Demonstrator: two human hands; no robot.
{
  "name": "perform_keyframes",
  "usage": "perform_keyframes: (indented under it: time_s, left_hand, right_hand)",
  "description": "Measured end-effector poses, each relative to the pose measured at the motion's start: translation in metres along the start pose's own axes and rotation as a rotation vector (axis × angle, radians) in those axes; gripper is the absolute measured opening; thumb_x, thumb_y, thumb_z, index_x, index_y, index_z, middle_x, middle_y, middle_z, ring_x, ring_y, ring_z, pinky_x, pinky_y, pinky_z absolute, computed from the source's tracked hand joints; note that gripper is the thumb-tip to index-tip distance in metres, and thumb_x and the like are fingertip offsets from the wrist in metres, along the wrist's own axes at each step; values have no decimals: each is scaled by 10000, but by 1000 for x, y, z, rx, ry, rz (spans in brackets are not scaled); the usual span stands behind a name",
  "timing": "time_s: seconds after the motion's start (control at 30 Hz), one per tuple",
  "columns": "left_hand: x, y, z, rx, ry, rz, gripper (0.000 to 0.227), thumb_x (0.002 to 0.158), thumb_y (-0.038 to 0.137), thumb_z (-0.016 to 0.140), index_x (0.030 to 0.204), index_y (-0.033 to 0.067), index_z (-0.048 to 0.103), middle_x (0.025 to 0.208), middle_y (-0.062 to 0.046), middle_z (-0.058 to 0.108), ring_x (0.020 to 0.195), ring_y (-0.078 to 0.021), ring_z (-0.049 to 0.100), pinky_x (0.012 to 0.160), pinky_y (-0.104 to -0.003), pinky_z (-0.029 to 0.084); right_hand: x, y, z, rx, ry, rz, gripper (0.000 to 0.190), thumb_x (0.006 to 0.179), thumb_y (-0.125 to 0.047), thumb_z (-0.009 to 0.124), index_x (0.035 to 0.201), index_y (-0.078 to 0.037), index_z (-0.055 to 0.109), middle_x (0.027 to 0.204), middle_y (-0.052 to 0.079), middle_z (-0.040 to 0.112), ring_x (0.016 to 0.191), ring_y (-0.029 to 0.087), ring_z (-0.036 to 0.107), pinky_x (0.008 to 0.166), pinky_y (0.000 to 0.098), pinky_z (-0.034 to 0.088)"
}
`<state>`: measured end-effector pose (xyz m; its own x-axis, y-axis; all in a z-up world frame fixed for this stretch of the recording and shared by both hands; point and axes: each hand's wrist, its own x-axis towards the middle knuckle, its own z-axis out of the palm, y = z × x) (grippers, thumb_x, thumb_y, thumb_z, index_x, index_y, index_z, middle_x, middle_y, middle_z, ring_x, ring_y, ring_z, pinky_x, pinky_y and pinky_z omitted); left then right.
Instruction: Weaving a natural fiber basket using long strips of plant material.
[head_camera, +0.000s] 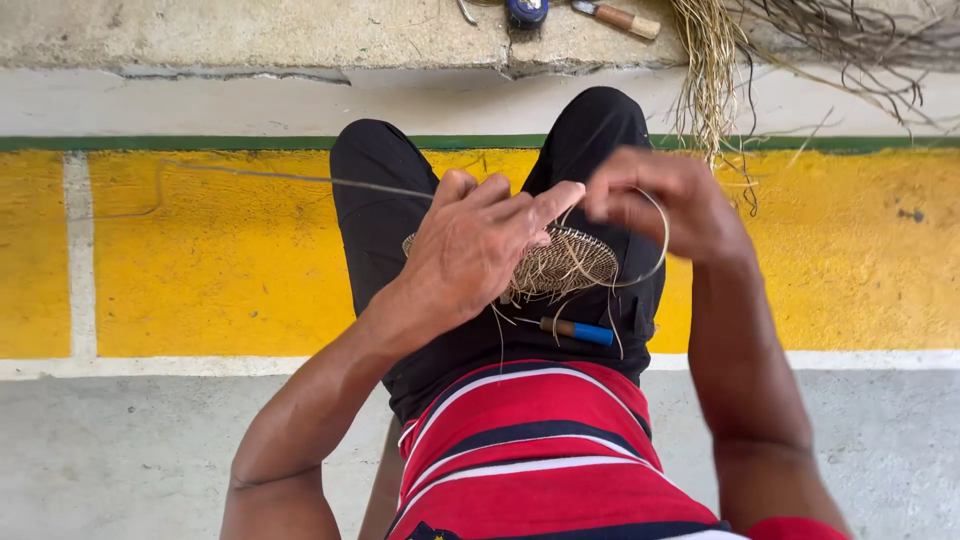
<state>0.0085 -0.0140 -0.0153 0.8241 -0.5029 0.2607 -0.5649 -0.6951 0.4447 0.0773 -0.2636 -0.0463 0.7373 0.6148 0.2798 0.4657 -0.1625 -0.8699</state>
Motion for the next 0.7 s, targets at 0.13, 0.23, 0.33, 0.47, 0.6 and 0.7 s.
perform_keyframes:
  time_s: [0.13, 0.23, 0.33, 0.47, 0.6, 0.7]
  left_hand:
    - [-7, 2, 4, 68, 45, 55, 601, 1006, 182, 677, 1558, 171, 440, 923, 30, 702, 899, -184, 572, 873, -401, 340]
    - [-10, 0, 3, 29, 60, 49, 615, 1010, 181, 681, 1573, 179, 435, 953, 42, 708, 897, -175, 566, 885, -390, 343]
    - [-12, -3, 3, -19, 71, 51, 610, 995, 168, 690, 1558, 188, 457, 992, 56, 723, 906, -169, 565, 886, -382, 344]
    - [-6, -4, 3, -23, 49, 50, 575, 959, 150, 689, 1509, 201, 531, 1039, 46, 743, 879, -178, 558, 851, -378, 344]
    - [1, -6, 0, -79, 19, 13, 464, 1007, 200, 711, 1456, 188, 593, 967, 31, 711, 867, -184, 545, 873, -379, 360]
    - [4, -14, -4, -24, 82, 20, 350, 988, 161, 677, 1334, 208, 652, 1072, 29, 722, 977, -167, 581, 889, -372, 356]
  right_hand:
    - [26, -1, -14, 136, -215, 79, 139, 1023, -105, 657, 1134, -38, 708, 1003, 59, 686, 880, 133, 659, 766, 302, 556]
    - [38, 0, -12, 105, -449, -119, 163, 988, -126, 665, 1105, -17, 696, 994, 60, 695, 898, 123, 675, 764, 296, 554]
    - [30, 26, 2, 169, -455, -82, 133, 946, -129, 721, 1033, -29, 723, 911, 50, 685, 824, 119, 659, 688, 291, 562]
    - [31, 63, 22, 426, -193, 197, 84, 964, -116, 718, 1010, -51, 744, 895, 58, 705, 723, 115, 671, 635, 311, 629]
    - [41, 70, 19, 363, 171, 384, 76, 1000, -18, 662, 975, -22, 733, 907, 61, 726, 663, 127, 661, 625, 320, 596]
    - [39, 61, 24, 538, 188, 509, 222, 1060, -266, 580, 1002, -92, 705, 802, 6, 661, 628, 84, 639, 578, 277, 589]
